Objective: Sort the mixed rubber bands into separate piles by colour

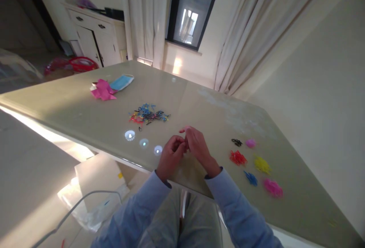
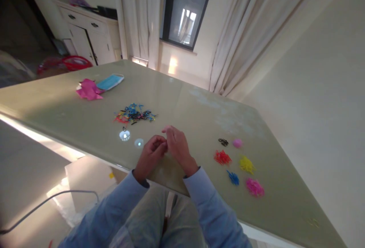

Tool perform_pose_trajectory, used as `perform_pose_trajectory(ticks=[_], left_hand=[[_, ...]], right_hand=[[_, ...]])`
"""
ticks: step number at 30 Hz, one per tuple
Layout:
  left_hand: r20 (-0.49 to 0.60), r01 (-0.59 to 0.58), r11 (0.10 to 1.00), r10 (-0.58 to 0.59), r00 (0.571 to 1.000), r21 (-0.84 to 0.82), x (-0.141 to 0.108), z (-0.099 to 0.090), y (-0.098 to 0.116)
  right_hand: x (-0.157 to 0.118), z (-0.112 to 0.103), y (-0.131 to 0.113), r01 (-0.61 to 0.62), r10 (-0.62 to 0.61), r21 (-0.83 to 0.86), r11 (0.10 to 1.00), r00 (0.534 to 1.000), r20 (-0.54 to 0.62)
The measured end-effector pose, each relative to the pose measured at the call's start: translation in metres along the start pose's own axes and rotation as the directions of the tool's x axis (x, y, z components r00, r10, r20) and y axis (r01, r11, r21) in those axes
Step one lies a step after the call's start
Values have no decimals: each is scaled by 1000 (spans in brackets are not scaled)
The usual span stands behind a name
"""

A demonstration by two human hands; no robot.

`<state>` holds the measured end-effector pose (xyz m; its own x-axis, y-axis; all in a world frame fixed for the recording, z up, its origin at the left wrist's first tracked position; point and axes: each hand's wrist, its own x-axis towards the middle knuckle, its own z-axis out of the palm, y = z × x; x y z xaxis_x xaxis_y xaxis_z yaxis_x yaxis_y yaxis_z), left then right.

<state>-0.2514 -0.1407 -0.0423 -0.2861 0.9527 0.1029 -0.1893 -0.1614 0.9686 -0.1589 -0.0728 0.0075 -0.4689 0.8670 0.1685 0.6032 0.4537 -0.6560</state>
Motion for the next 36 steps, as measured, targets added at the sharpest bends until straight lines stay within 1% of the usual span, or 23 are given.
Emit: perform_pose_trajectory(ticks=[3, 5, 7, 9, 10, 12, 14, 18, 22, 24, 26, 29, 31, 36], left_hand=[[-149, 23, 986, -48, 988, -168, 4, -2, 0], [-193, 24, 974, -69, 979, -227, 6, -1, -1], [-175, 31, 976, -70, 982, -218, 6, 1, -4], [-131, 36, 982, -61, 990, -183, 6, 3, -6], [-127, 39, 984, -61, 990, -173, 6, 4, -8], [-166, 43, 985, -71, 984, -166, 7, 4, -9], [-222, 47, 984, -85, 971, -170, 8, 2, -10], [-285, 27, 977, -89, 954, -213, 10, -2, -6], [-304, 52, 979, -111, 946, -196, 9, -4, -4], [-298, 74, 984, -120, 947, -161, 9, -3, -5], [-294, 75, 985, -118, 949, -154, 9, -3, -8], [-287, 34, 980, -91, 954, -197, 9, -2, -11], [-287, 10, 977, -72, 955, -212, 9, -2, -11], [-330, 22, 989, -69, 942, -144, 9, -4, -10]], right_hand=[[35, 15, -27, 86, -78, -154, 984, 995, 55], [56, 26, -44, 193, -164, -247, 950, 978, 131], [75, 39, -58, 326, -268, -290, 900, 937, 222], [92, 53, -68, 443, -355, -297, 846, 883, 307], [99, 60, -72, 488, -380, -296, 821, 855, 354], [111, 73, -76, 546, -396, -294, 784, 806, 441], [119, 85, -78, 588, -402, -297, 753, 767, 500], [125, 99, -83, 647, -408, -333, 686, 720, 561], [122, 105, -84, 680, -410, -345, 647, 691, 595], [120, 104, -83, 678, -423, -336, 654, 696, 580], [118, 103, -81, 663, -425, -329, 673, 710, 562], [116, 102, -79, 633, -408, -334, 699, 735, 541], [115, 102, -78, 632, -414, -330, 701, 737, 534], [112, 106, -80, 713, -469, -290, 638, 659, 588]])
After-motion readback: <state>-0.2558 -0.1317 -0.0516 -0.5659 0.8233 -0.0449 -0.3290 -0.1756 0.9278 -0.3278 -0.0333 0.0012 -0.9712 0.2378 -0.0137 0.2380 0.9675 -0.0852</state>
